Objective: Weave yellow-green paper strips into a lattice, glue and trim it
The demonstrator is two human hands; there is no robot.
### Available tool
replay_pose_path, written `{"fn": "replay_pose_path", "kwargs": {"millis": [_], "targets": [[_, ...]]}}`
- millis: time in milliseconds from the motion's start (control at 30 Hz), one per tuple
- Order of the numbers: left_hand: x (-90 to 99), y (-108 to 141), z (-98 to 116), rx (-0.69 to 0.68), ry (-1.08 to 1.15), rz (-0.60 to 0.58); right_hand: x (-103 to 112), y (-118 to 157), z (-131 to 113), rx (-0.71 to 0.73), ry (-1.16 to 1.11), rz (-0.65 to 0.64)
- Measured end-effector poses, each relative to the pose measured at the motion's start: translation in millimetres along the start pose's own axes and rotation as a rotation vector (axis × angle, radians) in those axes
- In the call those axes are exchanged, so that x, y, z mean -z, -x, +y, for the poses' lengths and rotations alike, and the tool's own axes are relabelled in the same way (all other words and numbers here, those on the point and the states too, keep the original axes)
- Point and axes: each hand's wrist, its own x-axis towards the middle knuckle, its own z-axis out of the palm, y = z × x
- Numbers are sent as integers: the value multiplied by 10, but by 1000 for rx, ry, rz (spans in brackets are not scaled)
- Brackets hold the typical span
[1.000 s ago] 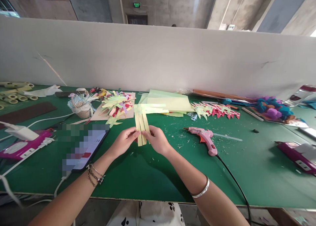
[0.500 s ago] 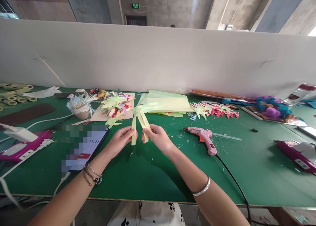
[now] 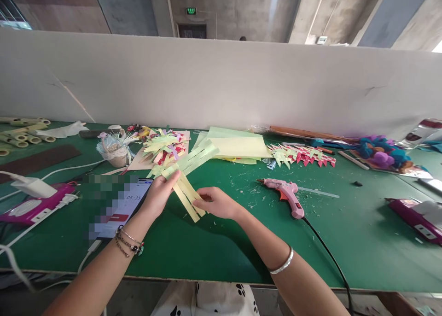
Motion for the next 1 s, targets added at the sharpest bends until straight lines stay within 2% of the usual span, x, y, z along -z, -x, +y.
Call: {"fn": "replay_pose_path", "kwargs": {"millis": [167,367,433,600,767,900,1000], "targets": [[-10,17,35,24,-3,-53,11,-15,10,12,-43,77],[58,-92,-29,113,371,18,39,-73,36,5,42,122],[66,-119,-26,133,494,-8,56,-131,18,-14,193,138],[62,-87,50,210,919,-192,192,-422,-35,-99,551,214],[112,-26,104,214,1138,-332,467,-795,45,-266,956,438],[128,-50,65,220,1196,-352,655,-981,157,-323,1203,498],[114,-81,40,210,1209,-299,787,-1056,229,-348,1300,479]]}}
